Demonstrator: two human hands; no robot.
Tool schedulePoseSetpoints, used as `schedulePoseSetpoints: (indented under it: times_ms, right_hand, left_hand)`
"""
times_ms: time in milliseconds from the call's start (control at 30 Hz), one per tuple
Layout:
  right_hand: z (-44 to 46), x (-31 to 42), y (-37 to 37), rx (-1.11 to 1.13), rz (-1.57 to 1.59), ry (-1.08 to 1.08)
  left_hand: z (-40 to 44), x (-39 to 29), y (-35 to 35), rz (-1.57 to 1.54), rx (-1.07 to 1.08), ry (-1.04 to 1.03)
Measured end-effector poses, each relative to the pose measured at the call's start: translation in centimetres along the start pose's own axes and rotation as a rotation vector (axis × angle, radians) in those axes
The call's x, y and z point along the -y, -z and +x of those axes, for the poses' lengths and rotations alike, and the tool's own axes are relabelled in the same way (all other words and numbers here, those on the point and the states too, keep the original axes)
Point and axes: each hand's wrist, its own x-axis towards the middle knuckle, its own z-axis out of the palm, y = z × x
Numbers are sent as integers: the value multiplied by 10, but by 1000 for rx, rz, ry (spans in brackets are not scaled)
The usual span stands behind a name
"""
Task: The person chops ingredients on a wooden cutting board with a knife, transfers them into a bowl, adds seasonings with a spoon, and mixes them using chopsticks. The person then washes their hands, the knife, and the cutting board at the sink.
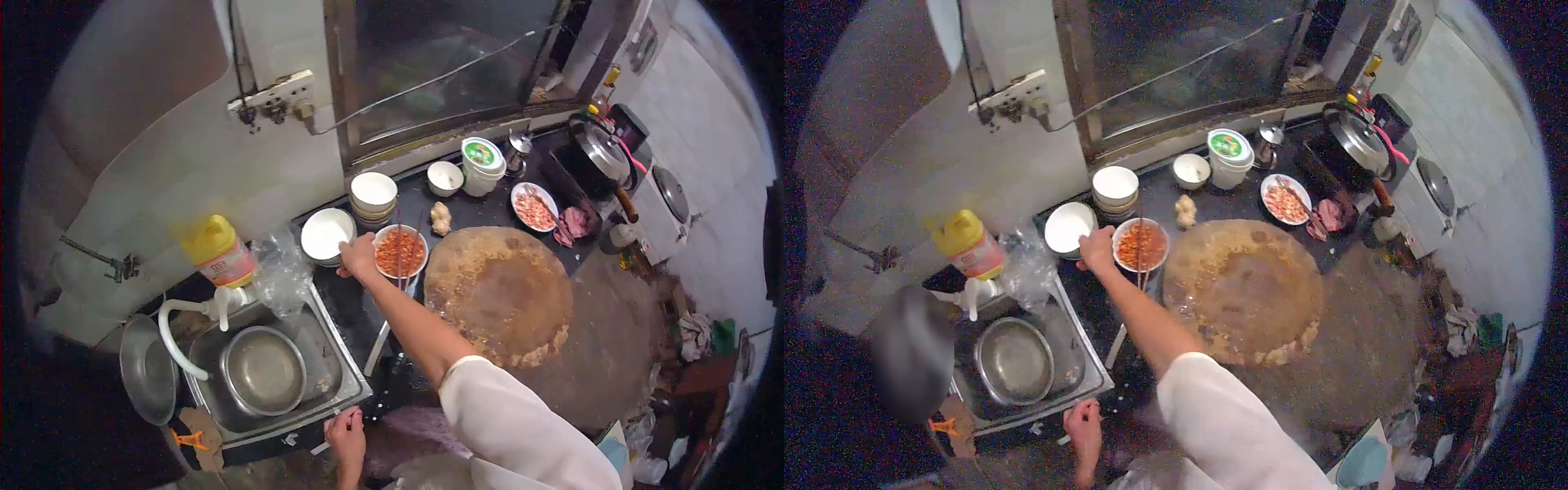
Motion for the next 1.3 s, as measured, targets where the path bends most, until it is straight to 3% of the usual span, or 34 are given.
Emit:
schedulePoseSetpoints:
  times_ms: [100, 133, 200, 233, 267, 333, 400, 433, 533, 633, 700, 800, 833, 933, 967, 1067, 1200, 1300]
  right_hand:
    - [-43, 17, 58, 71, -65, 162]
    - [-25, -23, 86, -93, -512, 673]
    - [-83, -15, 190, -28, -481, 539]
    - [-105, -21, 238, -265, -579, 345]
    - [-126, -27, 290, -452, -522, 459]
    - [-142, -65, 393, -842, -518, 444]
    - [-149, -134, 496, -1029, -603, 309]
    - [-141, -187, 547, -1022, -564, 61]
    - [-153, -179, 553, -59, 661, -263]
    - [-145, -181, 525, -65, 406, -390]
    - [-159, -165, 518, -67, 418, -404]
    - [-168, -179, 524, -136, 440, -320]
    - [-190, -158, 520, -190, 410, -308]
    - [-234, -143, 540, -292, 401, -283]
    - [-246, -142, 547, -313, 413, -272]
    - [-283, -130, 550, -437, 497, -317]
    - [-335, -151, 547, -486, 621, -269]
    - [-370, -175, 535, -445, 624, -264]
  left_hand:
    - [15, -12, -33, -269, 214, 148]
    - [22, -26, -42, -362, 259, 171]
    - [34, -42, -72, -617, 390, 320]
    - [38, -43, -90, -775, 487, 445]
    - [39, -51, -103, -799, 503, 496]
    - [39, -69, -129, -850, 546, 597]
    - [39, -84, -154, -882, 514, 625]
    - [40, -88, -167, -898, 456, 598]
    - [52, -91, -204, -860, 296, 450]
    - [63, -114, -213, -606, 234, 437]
    - [61, -124, -211, -489, 248, 417]
    - [59, -123, -226, -804, 87, 326]
    - [63, -120, -221, -748, 136, 420]
    - [71, -141, -211, -1101, 215, 602]
    - [77, -151, -203, -1226, 375, 689]
    - [62, -153, -213, -1136, 623, 785]
    - [19, -141, -195, -888, 676, 601]
    - [-18, -134, -153, -857, 596, 551]
